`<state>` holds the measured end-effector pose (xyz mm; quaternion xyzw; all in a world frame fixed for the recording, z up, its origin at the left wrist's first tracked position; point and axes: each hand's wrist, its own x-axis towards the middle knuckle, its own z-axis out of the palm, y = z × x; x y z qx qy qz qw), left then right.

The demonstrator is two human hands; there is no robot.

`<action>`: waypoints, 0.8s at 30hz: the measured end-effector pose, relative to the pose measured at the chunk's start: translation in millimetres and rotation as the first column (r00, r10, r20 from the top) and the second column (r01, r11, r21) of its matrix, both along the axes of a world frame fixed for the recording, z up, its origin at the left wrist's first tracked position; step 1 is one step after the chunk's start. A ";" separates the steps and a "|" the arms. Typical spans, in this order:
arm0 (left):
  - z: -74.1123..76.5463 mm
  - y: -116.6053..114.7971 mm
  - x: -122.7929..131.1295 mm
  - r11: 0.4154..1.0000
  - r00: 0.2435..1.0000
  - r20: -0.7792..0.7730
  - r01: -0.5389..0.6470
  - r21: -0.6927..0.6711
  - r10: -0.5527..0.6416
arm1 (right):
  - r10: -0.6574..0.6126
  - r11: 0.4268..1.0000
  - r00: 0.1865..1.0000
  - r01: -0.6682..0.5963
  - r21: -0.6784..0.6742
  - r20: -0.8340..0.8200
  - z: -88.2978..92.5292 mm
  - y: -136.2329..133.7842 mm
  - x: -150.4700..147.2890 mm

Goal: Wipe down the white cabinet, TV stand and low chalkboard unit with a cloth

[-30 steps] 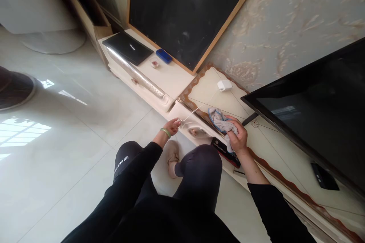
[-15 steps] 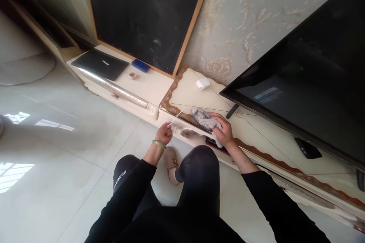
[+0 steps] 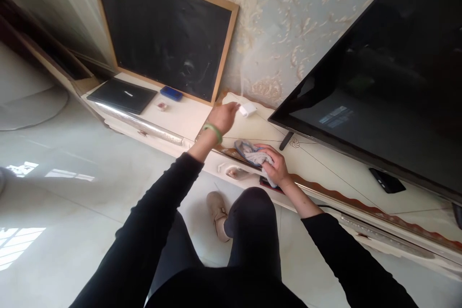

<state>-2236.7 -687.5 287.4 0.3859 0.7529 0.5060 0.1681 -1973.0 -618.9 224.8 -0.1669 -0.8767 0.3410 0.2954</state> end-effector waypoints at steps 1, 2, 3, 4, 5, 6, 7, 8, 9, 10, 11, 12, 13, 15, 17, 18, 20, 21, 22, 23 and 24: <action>3.3 19.2 1.2 0.993 0.993 -0.083 0.071 -0.094 -0.079 | 0.004 1.000 1.000 -0.004 0.001 -0.002 -0.3 0.3 -0.2; 4.2 35.4 3.9 0.980 0.984 -0.127 0.105 -0.171 -0.128 | 0.008 1.000 1.000 -0.008 0.002 -0.003 -0.5 0.6 -0.4; 3.0 47.9 7.8 0.965 0.974 -0.155 0.126 -0.231 -0.164 | 0.012 1.000 1.000 -0.012 0.003 -0.003 -0.7 1.0 -0.4; 0.4 56.6 12.5 0.954 0.970 -0.159 0.139 -0.267 -0.185 | 0.015 1.000 1.000 -0.015 0.005 -0.003 -0.9 1.3 -0.1; -2.9 61.9 17.6 0.946 0.968 -0.153 0.148 -0.288 -0.197 | 0.015 1.000 1.000 -0.015 0.007 -0.005 -1.1 1.7 0.3; -6.3 64.0 22.7 0.940 0.967 -0.145 0.159 -0.300 -0.210 | 0.015 1.000 1.000 -0.015 0.010 -0.008 -1.4 2.0 0.8; -9.4 63.7 27.6 0.934 0.964 -0.137 0.175 -0.312 -0.226 | 0.016 1.000 1.000 -0.016 0.014 -0.015 -1.8 2.5 1.5; -11.8 61.5 32.1 0.926 0.961 -0.130 0.190 -0.325 -0.243 | 0.018 1.000 1.000 -0.018 0.016 -0.024 -2.5 3.1 2.2; -13.6 58.1 36.1 0.919 0.957 -0.127 0.205 -0.336 -0.260 | 0.020 1.000 0.999 -0.020 0.014 -0.034 -3.3 3.8 2.7; -14.7 53.8 39.4 0.918 0.955 -0.128 0.213 -0.335 -0.268 | 0.021 1.000 0.999 -0.020 0.010 -0.043 -4.4 4.7 3.0; -15.3 49.0 41.9 0.923 0.955 -0.131 0.214 -0.320 -0.267 | 0.018 1.000 0.998 -0.018 0.002 -0.053 -5.6 5.5 3.0; -15.8 43.8 43.6 0.933 0.957 -0.136 0.207 -0.296 -0.256 | 0.010 1.000 0.998 -0.010 -0.011 -0.062 -6.9 6.2 2.8; -16.3 38.2 44.3 0.944 0.961 -0.139 0.195 -0.268 -0.238 | -0.005 1.000 0.997 0.003 -0.031 -0.073 -8.2 6.6 2.3; -18.8 26.4 42.2 0.960 0.971 -0.133 0.167 -0.223 -0.200 | -0.053 0.995 0.993 0.043 -0.093 -0.105 -10.5 6.3 1.0; -23.7 16.0 35.3 0.964 0.977 -0.116 0.149 -0.218 -0.178 | -0.132 0.979 0.978 0.104 -0.177 -0.158 -12.8 5.3 -0.9; -26.8 12.3 30.2 0.966 0.981 -0.107 0.136 -0.221 -0.162 | -0.183 0.964 0.965 0.140 -0.225 -0.185 -14.1 5.0 -2.1; -33.1 9.7 18.2 0.970 0.989 -0.093 0.090 -0.226 -0.113 | -0.300 0.920 0.929 0.223 -0.321 -0.215 -17.2 5.5 -5.9; -35.5 10.8 12.2 0.972 0.993 -0.088 0.058 -0.227 -0.080 | -0.362 0.891 0.908 0.271 -0.365 -0.210 -19.1 6.4 -8.7; -37.0 13.1 6.7 0.974 0.996 -0.082 0.023 -0.228 -0.042 | -0.421 0.859 0.886 0.321 -0.399 -0.194 -21.1 7.7 -12.4; -37.8 16.5 2.0 0.973 0.997 -0.076 -0.017 -0.230 0.000 | -0.473 0.830 0.864 0.369 -0.418 -0.175 -23.3 9.4 -17.0; -37.7 20.6 -1.5 0.971 0.996 -0.075 -0.056 -0.233 0.039 | -0.519 0.806 0.838 0.415 -0.421 -0.166 -25.5 11.4 -22.6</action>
